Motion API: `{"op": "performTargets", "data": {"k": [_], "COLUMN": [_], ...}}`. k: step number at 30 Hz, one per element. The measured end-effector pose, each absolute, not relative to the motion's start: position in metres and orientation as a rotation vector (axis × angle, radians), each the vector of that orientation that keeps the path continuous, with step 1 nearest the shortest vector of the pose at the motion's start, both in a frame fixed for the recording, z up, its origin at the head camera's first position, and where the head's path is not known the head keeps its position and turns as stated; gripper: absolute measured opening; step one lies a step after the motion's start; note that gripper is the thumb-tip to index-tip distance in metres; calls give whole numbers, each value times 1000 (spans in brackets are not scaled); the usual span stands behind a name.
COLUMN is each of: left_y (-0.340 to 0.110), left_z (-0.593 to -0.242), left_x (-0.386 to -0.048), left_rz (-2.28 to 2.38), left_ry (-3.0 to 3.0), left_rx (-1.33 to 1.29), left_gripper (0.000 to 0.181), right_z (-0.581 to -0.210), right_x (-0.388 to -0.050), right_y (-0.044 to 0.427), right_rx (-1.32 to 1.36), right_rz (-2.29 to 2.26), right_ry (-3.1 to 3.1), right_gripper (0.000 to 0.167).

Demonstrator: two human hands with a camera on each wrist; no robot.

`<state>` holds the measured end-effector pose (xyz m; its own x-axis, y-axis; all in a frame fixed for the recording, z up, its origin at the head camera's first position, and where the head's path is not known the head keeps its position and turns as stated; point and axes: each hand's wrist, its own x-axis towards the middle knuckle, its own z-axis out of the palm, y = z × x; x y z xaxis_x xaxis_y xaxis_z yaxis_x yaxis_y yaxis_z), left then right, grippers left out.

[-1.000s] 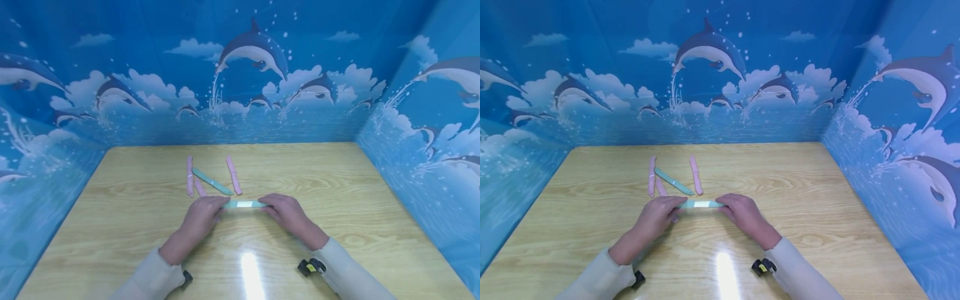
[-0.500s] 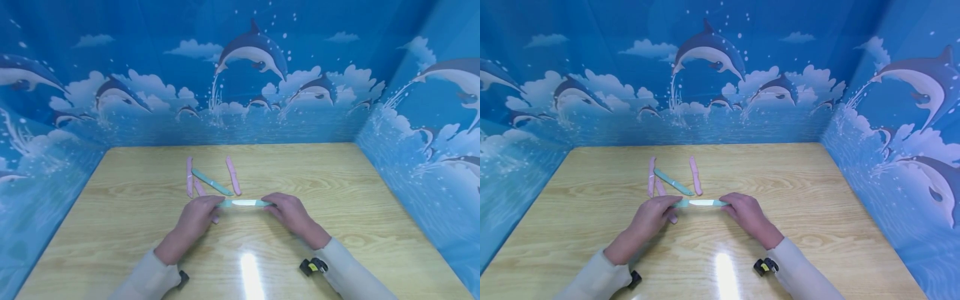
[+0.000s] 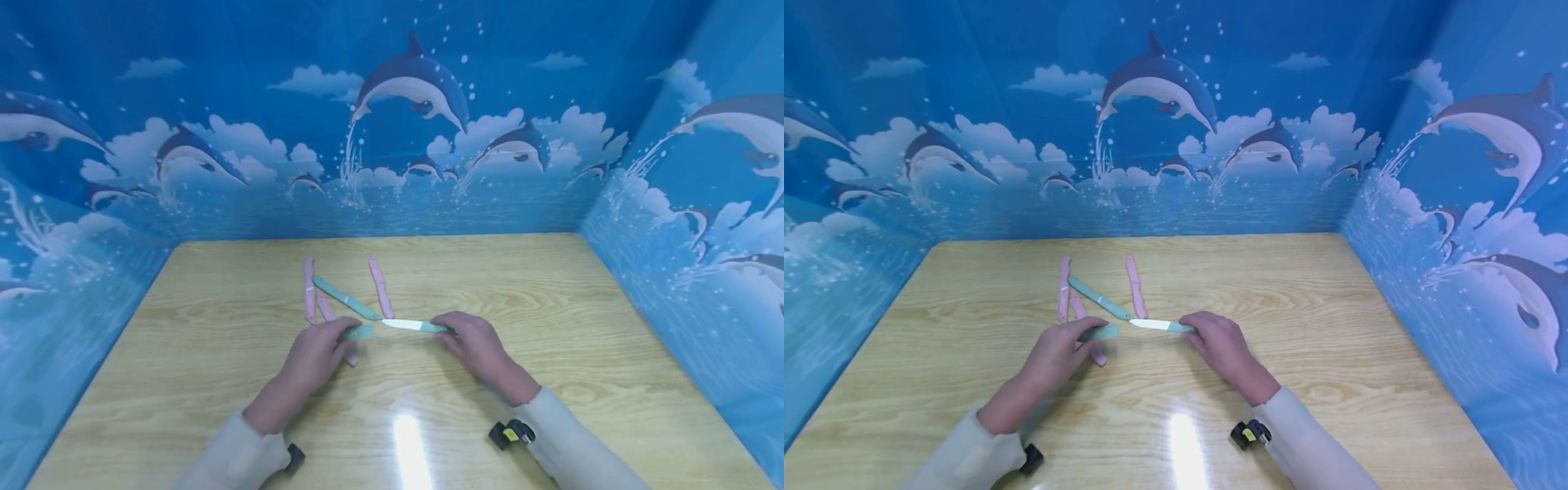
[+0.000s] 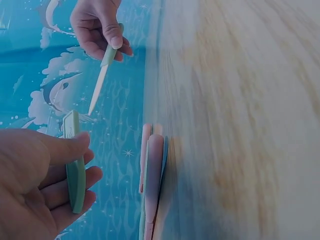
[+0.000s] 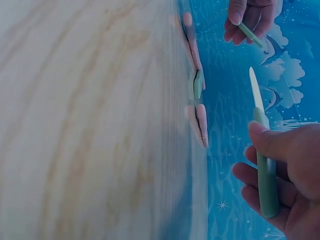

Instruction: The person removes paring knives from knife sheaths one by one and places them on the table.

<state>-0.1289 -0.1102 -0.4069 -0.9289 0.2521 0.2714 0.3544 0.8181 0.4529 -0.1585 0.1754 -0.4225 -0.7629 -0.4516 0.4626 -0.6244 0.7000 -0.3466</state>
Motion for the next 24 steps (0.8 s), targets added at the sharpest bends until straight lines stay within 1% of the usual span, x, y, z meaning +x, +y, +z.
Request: {"op": "performTargets", "data": {"k": [9,16,24], "left_y": [-105,-101,-101], "left_z": [-409,-414,-414], "left_x": [-128,-128,-129], "left_rz": [-1071,-1210,-1636], "left_ry": [-2822,-2805,-2704], "left_rx": [-442,-424,-251], "left_gripper": [32,36,27], "right_z": [-424,-425,-427], "right_x": [-159,-159,-159], "right_y": [177,178,178], "right_rx": [823,799,773], "right_rz": [704,729,740], "right_ry": [-2589,-2615,-2646], "right_gripper": [25,25,25]}}
